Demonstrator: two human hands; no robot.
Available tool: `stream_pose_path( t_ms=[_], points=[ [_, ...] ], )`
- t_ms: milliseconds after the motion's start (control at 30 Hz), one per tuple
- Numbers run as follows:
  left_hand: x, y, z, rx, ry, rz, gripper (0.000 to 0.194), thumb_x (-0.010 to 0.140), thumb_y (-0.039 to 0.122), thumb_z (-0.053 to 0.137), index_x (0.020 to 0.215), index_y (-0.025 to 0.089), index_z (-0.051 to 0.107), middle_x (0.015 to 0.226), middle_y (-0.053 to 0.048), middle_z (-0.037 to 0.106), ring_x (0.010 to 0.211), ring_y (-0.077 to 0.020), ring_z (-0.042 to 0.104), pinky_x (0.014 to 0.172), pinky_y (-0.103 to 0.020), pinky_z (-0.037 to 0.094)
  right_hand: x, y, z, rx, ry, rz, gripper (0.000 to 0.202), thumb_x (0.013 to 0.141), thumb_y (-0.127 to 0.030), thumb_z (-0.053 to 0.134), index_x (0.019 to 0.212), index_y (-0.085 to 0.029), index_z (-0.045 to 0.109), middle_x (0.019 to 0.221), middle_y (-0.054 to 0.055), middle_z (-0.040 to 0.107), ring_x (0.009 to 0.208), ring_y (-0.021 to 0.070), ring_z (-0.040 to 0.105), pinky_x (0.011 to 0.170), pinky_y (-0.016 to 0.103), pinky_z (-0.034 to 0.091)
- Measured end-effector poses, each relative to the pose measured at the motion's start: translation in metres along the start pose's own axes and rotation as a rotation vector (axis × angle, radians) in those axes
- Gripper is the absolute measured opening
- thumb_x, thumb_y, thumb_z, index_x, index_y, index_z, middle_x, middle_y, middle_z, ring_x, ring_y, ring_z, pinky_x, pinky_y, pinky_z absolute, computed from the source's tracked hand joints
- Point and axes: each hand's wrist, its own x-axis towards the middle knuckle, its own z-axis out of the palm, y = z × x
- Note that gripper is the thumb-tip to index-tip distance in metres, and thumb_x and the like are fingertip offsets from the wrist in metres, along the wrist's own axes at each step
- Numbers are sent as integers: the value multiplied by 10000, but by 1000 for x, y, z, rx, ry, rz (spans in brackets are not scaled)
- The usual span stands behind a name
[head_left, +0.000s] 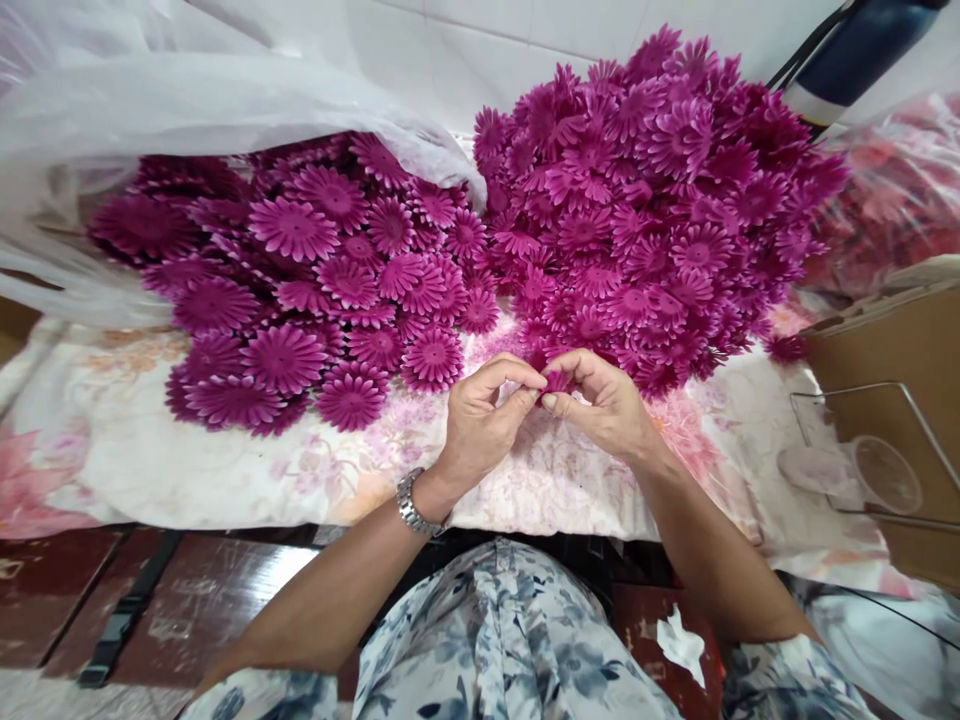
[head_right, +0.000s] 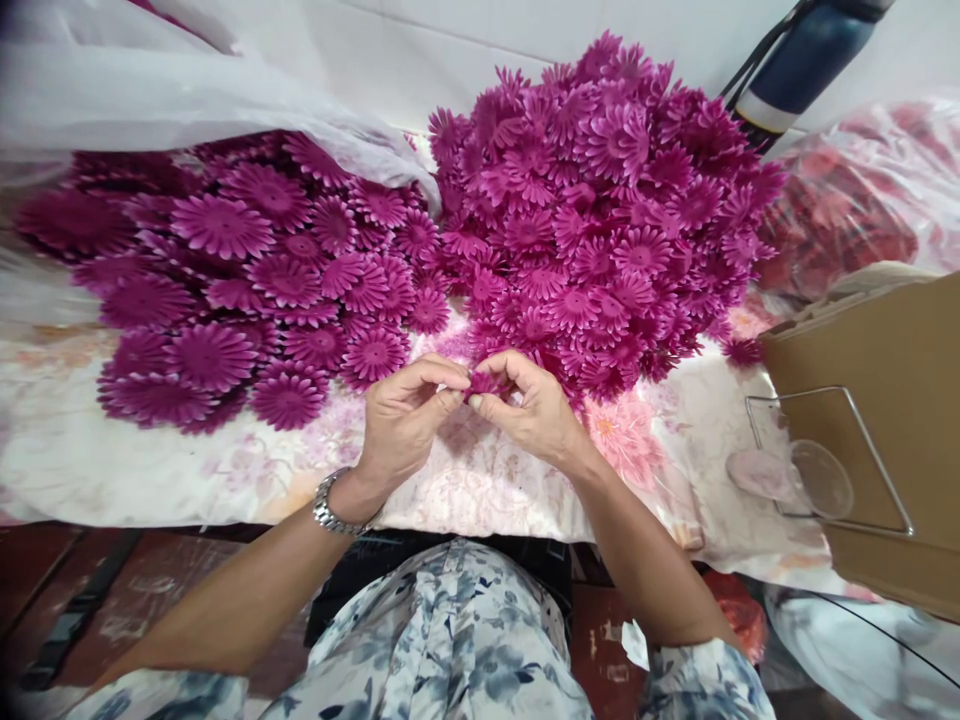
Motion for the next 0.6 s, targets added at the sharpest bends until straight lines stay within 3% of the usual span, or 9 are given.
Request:
stream_pose_path(
  t_ms=[167, 367, 600],
  points=[
    [1, 3, 2, 63, 36, -26, 108, 719, 93, 617, 715, 186, 672, 704, 10, 629, 686, -109, 578, 659, -234, 453, -2, -3, 1, -31, 27, -35, 126, 759, -232, 666, 827, -207, 562, 768, -35, 555, 704, 87, 516, 659, 227, 412],
    [-2, -1, 2, 36, 70, -125, 55, 741, 145, 625, 757, 186, 657, 734, 0, 632, 678, -110, 562, 630, -224, 450, -1, -1, 2, -93, 144, -72, 220, 752, -258, 682, 918, -226, 541, 789, -36, 532, 720, 93, 522, 666, 232, 433],
    [-2, 2, 2, 82, 34, -59, 71, 740, 120, 607, 732, 184, 639, 742, -3, 603, 713, -117, 560, 658, -233, 445, -1, -3, 2, -41, 104, -65, 193, 753, -235, 673, 890, -216, 539, 765, -35, 546, 698, 89, 531, 644, 225, 447]
  ],
)
